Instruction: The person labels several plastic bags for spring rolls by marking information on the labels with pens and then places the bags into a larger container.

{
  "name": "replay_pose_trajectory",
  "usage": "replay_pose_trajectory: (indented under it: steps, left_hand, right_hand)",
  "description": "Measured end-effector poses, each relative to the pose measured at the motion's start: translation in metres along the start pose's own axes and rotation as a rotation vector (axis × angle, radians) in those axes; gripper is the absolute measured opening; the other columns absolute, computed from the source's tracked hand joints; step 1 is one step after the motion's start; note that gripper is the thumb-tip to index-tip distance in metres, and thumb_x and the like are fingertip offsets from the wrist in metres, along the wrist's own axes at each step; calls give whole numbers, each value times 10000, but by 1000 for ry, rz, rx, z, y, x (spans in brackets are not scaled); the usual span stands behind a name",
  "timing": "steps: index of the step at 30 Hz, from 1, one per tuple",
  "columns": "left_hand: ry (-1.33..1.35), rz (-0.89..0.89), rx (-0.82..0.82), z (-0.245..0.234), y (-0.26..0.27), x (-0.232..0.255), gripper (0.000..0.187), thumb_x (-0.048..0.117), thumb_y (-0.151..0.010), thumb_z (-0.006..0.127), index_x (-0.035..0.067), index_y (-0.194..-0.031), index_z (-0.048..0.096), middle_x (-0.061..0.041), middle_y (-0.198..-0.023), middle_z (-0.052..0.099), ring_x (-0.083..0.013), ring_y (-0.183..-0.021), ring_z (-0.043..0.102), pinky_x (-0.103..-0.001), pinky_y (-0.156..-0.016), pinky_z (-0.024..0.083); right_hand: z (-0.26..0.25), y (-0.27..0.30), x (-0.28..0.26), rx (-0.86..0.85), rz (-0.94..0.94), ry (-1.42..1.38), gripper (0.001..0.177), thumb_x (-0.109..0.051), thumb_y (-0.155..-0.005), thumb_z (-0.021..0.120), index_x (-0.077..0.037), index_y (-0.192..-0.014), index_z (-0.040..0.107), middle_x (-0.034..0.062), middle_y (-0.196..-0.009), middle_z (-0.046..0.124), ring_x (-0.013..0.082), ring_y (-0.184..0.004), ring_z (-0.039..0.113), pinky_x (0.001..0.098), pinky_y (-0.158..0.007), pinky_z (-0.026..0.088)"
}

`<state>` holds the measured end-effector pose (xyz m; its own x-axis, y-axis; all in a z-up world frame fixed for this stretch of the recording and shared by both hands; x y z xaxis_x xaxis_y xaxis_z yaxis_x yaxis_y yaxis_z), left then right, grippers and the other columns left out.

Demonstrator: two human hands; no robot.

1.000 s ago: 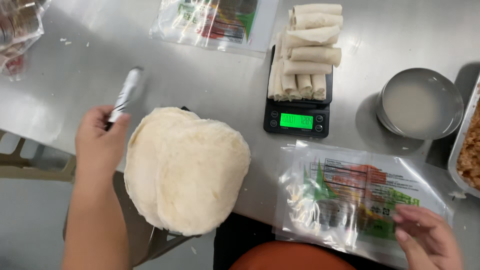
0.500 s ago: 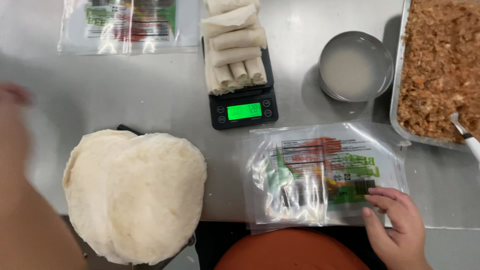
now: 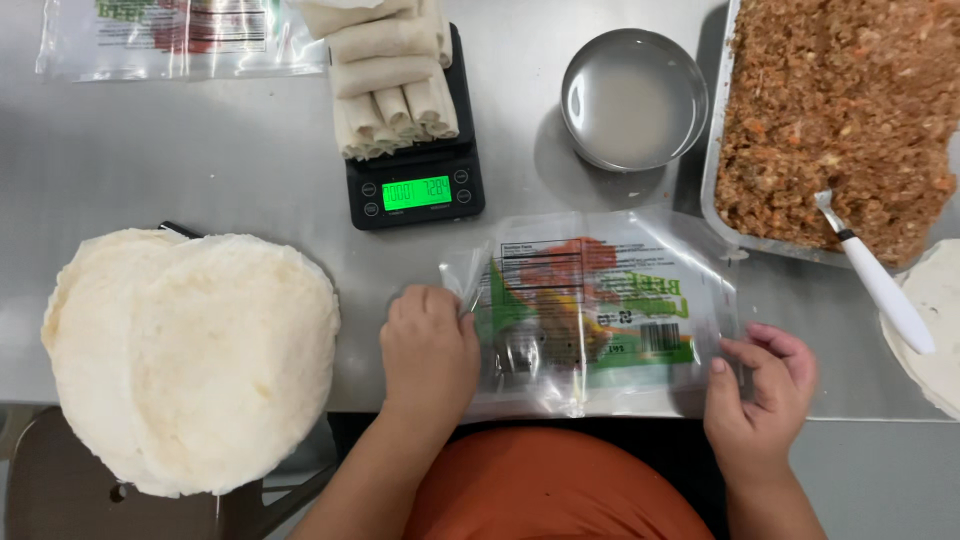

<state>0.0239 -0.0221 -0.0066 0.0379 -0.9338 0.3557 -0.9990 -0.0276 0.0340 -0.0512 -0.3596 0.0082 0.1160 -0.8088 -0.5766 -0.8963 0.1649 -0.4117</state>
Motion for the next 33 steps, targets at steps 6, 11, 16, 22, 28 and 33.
replay_pose_trajectory:
  steps: [6,11,16,22,28,33]
  left_hand:
    - [4,-208,-83,-4,0,0,407,435,-825,784,156,-1067,613,-73,-1007,655,-362,-981,601,-540,-795,453]
    - [174,173,189,-21,6,20,79,27,-789,640,42,-817,568,-148,-1122,625,-394,-900,547,-493,-773,470]
    - [321,-2,10,-14,24,10,111,-30,-824,536,69,-844,490,-177,-1023,585,-368,-887,539,-484,-747,454]
    - [1313,-625,-400,-43,19,8,574,-53,-801,645,71,-1360,601,-103,-1144,760,-193,-1049,701,-333,-922,548]
    - [1062,-634,-705,-87,7,40,138,47,-807,716,49,-945,702,-73,-914,660,-192,-775,657,-307,-725,517]
    - [1339,-418,-911,-224,-91,19,209,-120,-892,603,-35,-1022,742,-210,-937,786,-343,-775,828,-419,-725,706]
  right_hand:
    - [-1,6,12,31,5,-27,272,-90,-964,650,38,-1204,655,308,-1318,474,387,-1324,483,500,-1146,453]
    - [-7,9,14,145,28,-116,251,-46,-968,630,104,-1168,643,337,-1364,465,371,-1321,463,475,-1155,470]
    - [-7,11,28,146,89,-200,197,-33,-991,611,89,-1145,626,320,-1365,444,362,-1287,500,478,-1170,483]
    - [-4,14,39,183,122,-296,234,-44,-1000,599,79,-1199,588,301,-1379,434,322,-1189,531,414,-1078,508]
    - [-1,13,45,166,185,-335,273,-45,-994,604,43,-1252,586,263,-1419,414,271,-1179,520,348,-1022,496]
    - [-3,14,39,144,103,-243,242,-20,-1002,605,48,-1234,599,307,-1404,436,351,-1329,504,422,-1108,484]
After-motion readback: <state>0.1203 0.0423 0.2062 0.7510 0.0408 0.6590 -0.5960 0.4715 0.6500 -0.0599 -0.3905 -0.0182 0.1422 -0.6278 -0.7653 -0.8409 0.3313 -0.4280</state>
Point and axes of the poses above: each hand's wrist, its own y-axis away from the middle knuckle, its own z-axis out of the palm, x = y × z, the point moved 3 cm from there along -y, towards the middle knuckle
